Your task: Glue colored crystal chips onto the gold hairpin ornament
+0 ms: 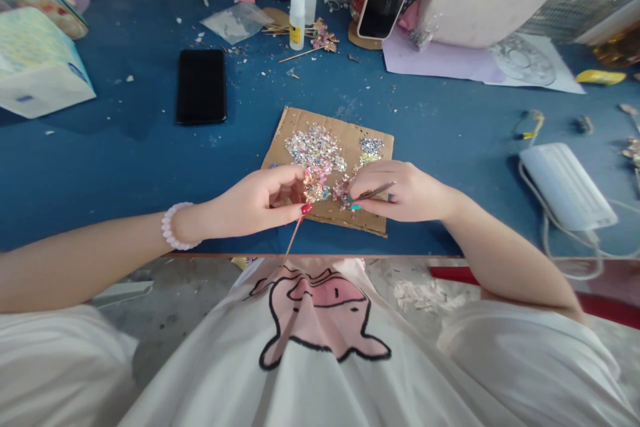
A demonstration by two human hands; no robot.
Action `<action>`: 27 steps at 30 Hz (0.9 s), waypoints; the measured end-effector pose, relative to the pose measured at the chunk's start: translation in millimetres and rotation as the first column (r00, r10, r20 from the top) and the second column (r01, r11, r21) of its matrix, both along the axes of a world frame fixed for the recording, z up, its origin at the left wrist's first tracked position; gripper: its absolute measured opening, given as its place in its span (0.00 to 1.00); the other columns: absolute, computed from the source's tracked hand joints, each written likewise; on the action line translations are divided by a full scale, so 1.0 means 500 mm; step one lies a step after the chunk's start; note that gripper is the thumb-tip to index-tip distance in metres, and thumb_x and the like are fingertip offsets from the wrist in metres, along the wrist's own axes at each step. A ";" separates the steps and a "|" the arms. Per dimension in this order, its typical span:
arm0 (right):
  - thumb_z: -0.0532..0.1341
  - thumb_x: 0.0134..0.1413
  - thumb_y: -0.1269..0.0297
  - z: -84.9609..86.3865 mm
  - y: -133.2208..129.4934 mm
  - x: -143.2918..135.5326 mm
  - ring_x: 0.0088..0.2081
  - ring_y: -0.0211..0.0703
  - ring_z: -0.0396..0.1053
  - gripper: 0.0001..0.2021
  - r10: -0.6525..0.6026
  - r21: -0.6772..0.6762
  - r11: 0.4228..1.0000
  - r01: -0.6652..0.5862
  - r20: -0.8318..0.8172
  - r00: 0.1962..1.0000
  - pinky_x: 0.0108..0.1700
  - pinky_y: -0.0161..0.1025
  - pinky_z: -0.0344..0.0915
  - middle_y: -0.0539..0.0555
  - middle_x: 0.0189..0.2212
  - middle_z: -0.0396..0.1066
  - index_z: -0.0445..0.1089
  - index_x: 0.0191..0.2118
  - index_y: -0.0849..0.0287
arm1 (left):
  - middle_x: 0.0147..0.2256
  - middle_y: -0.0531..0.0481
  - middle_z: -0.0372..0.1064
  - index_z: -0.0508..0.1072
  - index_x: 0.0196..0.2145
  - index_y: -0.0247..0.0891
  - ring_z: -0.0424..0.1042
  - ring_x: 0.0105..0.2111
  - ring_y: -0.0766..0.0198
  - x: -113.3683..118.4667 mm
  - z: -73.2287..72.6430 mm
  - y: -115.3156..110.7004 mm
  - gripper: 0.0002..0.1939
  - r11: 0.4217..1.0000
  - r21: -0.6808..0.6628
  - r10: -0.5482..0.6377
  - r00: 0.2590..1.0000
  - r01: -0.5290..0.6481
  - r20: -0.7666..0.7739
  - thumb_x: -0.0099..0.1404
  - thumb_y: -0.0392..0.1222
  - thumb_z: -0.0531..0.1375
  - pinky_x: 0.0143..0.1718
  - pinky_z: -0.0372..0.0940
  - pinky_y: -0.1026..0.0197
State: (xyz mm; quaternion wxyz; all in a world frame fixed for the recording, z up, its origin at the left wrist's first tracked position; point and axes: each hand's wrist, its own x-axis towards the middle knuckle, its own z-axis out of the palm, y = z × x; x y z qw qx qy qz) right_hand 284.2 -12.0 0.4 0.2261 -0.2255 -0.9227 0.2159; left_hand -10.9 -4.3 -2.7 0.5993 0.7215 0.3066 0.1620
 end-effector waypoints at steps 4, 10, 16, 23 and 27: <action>0.60 0.71 0.68 0.002 -0.001 -0.001 0.38 0.39 0.77 0.06 0.012 0.009 1.000 -0.012 -0.010 1.000 0.41 0.39 0.72 0.55 0.37 0.80 0.74 0.42 0.60 | 0.37 0.51 0.73 0.70 0.43 0.39 0.74 0.37 0.65 0.000 0.000 0.001 0.10 1.000 -0.011 0.000 1.000 0.000 0.009 0.68 0.44 0.64 0.38 0.73 0.64; 0.59 0.72 0.67 0.004 -0.001 0.001 0.39 0.40 0.77 0.07 0.002 -0.018 1.000 -0.002 0.024 1.000 0.42 0.40 0.72 0.55 0.38 0.80 0.74 0.42 0.59 | 0.37 0.51 0.72 0.69 0.42 0.39 0.74 0.37 0.64 0.000 0.002 0.001 0.10 1.000 -0.003 -0.006 1.000 0.006 0.003 0.68 0.45 0.64 0.39 0.73 0.63; 0.58 0.73 0.65 0.000 0.000 0.002 0.40 0.40 0.77 0.08 -0.015 -0.017 1.000 0.015 0.022 1.000 0.43 0.40 0.72 0.55 0.39 0.80 0.75 0.43 0.59 | 0.35 0.51 0.72 0.69 0.41 0.39 0.75 0.36 0.64 0.002 0.002 0.002 0.11 1.000 0.009 -0.011 1.000 0.011 -0.001 0.67 0.46 0.64 0.37 0.73 0.63; 0.59 0.73 0.67 0.006 -0.002 0.001 0.39 0.39 0.77 0.07 0.000 0.016 1.000 -0.001 0.020 1.000 0.42 0.39 0.71 0.54 0.38 0.80 0.74 0.43 0.59 | 0.36 0.51 0.72 0.69 0.42 0.38 0.74 0.36 0.65 0.000 0.000 0.002 0.11 1.000 0.005 -0.014 1.000 0.014 0.004 0.68 0.46 0.64 0.38 0.73 0.63; 0.59 0.72 0.67 0.010 -0.004 0.002 0.39 0.40 0.77 0.07 0.006 -0.011 1.000 -0.006 0.013 1.000 0.42 0.40 0.72 0.55 0.38 0.80 0.74 0.42 0.59 | 0.36 0.51 0.73 0.70 0.43 0.38 0.74 0.36 0.64 0.000 -0.001 0.001 0.11 1.000 0.006 -0.014 1.000 0.014 0.007 0.68 0.46 0.64 0.38 0.73 0.63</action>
